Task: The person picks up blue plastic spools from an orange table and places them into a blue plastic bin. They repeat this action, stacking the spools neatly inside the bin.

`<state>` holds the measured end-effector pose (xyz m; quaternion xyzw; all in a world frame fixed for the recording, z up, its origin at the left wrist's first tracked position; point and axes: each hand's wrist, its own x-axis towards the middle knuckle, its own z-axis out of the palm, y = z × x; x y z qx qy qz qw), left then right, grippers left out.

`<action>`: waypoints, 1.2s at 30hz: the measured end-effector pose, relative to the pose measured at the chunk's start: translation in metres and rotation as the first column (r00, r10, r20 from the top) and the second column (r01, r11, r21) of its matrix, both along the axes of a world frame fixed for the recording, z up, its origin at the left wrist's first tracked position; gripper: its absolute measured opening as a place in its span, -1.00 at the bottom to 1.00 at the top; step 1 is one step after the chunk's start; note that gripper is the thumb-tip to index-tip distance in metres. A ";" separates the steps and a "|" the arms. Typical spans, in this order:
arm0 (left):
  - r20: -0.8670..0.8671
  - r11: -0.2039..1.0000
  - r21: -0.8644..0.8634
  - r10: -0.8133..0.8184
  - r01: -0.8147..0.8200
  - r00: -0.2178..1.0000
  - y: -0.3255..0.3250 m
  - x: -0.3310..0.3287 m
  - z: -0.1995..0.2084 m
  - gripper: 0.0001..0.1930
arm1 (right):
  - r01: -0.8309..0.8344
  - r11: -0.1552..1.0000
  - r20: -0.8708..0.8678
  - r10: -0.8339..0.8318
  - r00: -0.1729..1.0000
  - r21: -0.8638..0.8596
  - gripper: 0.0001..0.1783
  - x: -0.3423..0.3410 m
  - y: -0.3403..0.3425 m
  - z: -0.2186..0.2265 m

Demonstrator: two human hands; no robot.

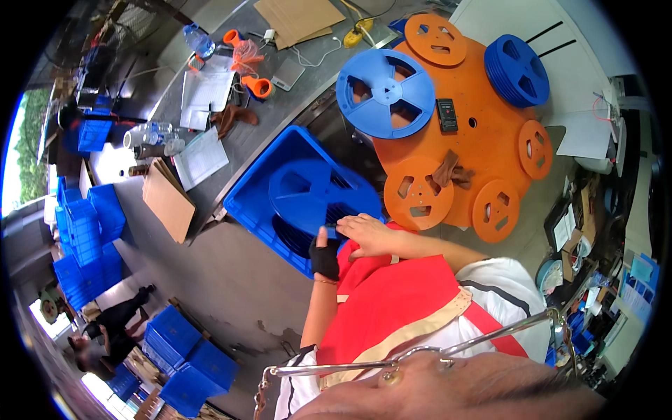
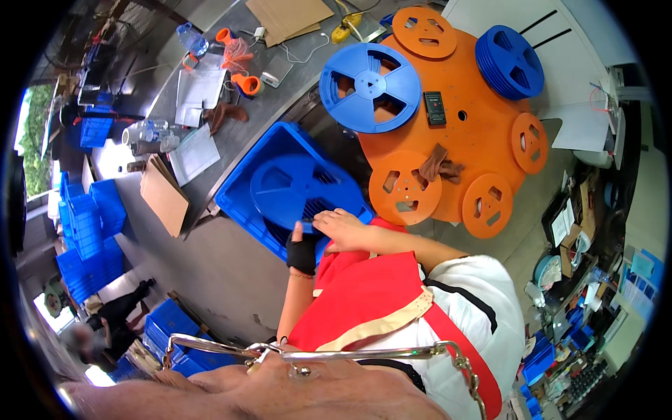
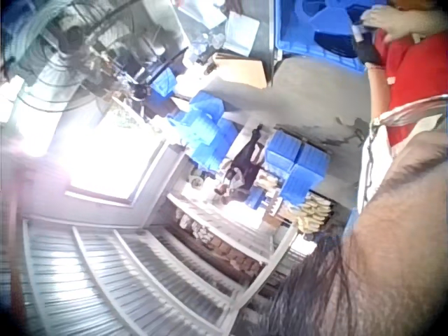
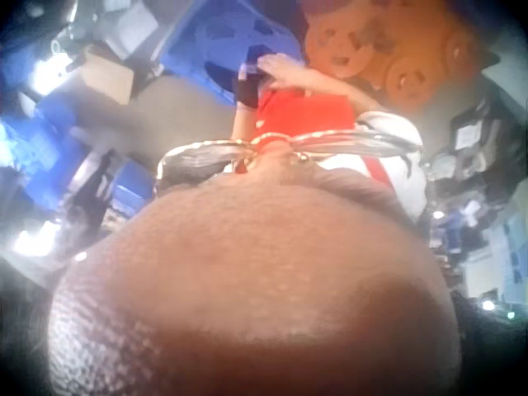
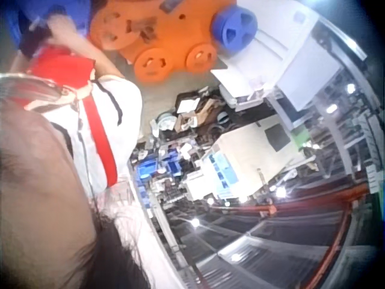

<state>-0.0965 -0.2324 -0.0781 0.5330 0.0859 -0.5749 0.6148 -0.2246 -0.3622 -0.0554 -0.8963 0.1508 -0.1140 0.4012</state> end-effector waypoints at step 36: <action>-0.191 0.965 -0.135 0.198 -0.225 0.962 -0.024 -0.002 0.050 -0.66 | 0.421 0.825 -0.577 -0.565 0.590 -0.377 -0.12 -0.053 -0.206 -0.153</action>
